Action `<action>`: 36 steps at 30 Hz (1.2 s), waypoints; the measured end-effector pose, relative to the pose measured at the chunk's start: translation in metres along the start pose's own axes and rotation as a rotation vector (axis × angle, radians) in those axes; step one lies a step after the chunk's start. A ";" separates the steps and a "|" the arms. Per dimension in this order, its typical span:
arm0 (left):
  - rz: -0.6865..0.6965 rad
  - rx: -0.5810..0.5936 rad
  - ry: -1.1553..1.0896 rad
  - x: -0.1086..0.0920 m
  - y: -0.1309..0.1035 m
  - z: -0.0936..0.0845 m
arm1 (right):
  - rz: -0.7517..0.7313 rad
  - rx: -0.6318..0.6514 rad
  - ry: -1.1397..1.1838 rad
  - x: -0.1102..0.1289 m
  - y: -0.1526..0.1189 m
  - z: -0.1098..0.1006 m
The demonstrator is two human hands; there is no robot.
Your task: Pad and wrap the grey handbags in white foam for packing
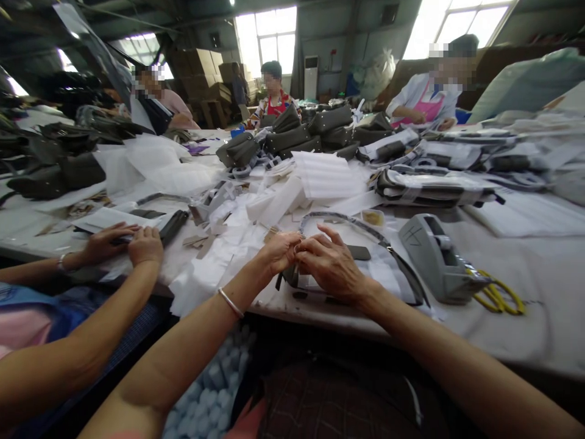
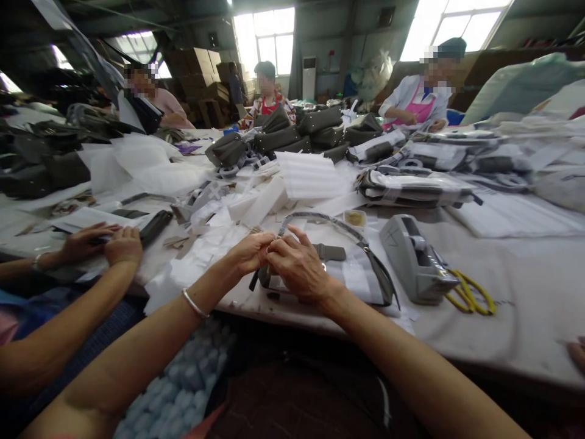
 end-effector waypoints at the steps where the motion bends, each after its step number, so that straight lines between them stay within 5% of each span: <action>1: -0.003 0.003 0.018 0.003 0.000 0.003 | 0.006 -0.008 0.013 -0.001 -0.001 -0.001; 6: 0.022 0.021 0.147 0.004 -0.009 0.009 | 0.147 -0.096 0.209 -0.010 -0.007 -0.015; 10: 0.296 -0.046 0.457 -0.020 -0.028 0.005 | 0.491 -0.174 0.578 -0.027 -0.018 -0.028; 12: 0.406 0.013 0.610 -0.027 -0.040 0.012 | 0.670 -0.183 0.811 -0.034 -0.026 -0.027; 17: 0.259 0.286 0.583 -0.002 -0.055 0.037 | 0.894 -0.212 1.196 -0.036 -0.036 -0.018; 22: 0.221 0.276 0.628 0.018 -0.056 0.042 | 1.013 -0.206 1.392 -0.035 -0.042 -0.014; 25: 0.274 0.171 0.598 0.018 -0.060 0.032 | 1.085 -0.084 1.615 -0.030 -0.047 -0.009; 28: 0.332 0.156 0.675 0.013 -0.071 0.024 | 1.111 0.194 1.716 -0.021 -0.055 -0.001; 32: 0.265 0.383 0.762 0.011 -0.088 0.022 | 1.055 0.520 1.680 -0.010 -0.068 0.006; 36: 0.119 0.528 0.499 0.014 -0.097 0.013 | 1.050 0.758 1.690 0.001 -0.079 0.012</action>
Point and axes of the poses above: each hand's wrist, its own y-axis towards the middle knuckle, its own z-axis out of the palm, x = y × z, the point moved 6 cm from there along y, towards the middle knuckle, and after that the axes turned 1 degree about z, right-handed, at the moved point
